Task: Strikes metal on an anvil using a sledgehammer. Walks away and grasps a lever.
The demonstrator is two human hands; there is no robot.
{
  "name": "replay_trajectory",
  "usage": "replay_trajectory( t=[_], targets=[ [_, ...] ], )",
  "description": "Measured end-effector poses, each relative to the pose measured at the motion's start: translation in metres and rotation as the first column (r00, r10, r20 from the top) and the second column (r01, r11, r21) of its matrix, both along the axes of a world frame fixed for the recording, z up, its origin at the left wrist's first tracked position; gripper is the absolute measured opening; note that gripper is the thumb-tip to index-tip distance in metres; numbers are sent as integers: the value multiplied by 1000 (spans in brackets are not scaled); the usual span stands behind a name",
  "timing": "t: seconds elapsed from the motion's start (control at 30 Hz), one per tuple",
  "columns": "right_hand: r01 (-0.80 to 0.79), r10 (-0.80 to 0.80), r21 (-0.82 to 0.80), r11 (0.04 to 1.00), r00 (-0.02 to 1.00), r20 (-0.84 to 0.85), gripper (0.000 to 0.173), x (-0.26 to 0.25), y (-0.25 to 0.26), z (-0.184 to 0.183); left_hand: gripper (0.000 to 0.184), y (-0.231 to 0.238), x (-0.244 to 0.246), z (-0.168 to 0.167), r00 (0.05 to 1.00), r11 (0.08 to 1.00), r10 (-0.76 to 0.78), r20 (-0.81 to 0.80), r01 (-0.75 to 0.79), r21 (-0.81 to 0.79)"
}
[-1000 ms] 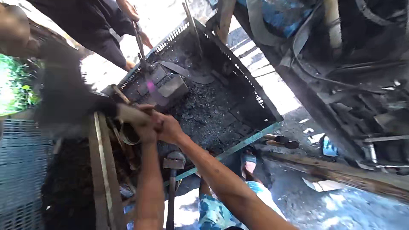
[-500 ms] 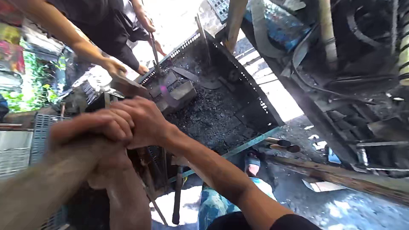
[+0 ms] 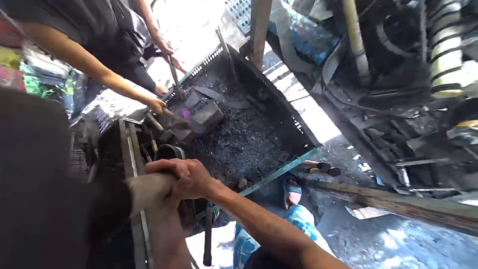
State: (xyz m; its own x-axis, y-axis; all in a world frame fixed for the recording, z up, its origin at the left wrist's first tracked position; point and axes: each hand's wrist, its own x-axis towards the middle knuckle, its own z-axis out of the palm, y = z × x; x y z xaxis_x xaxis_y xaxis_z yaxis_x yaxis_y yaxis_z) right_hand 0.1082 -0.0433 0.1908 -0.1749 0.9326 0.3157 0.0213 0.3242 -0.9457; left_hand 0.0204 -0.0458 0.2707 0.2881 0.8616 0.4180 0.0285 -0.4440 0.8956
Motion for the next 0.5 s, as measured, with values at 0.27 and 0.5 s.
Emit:
replay_trajectory(
  t=[0.27,0.5],
  targets=[
    [92,-61,-180,979,984,170,53,1,71,-106,39,93,-9,-132,994,994,7,108,5,-108],
    [-17,151,-448,894,952,265,40,3,-14,-156,31,11,-19,-192,966,915,214,148,-145,-377]
  ],
)
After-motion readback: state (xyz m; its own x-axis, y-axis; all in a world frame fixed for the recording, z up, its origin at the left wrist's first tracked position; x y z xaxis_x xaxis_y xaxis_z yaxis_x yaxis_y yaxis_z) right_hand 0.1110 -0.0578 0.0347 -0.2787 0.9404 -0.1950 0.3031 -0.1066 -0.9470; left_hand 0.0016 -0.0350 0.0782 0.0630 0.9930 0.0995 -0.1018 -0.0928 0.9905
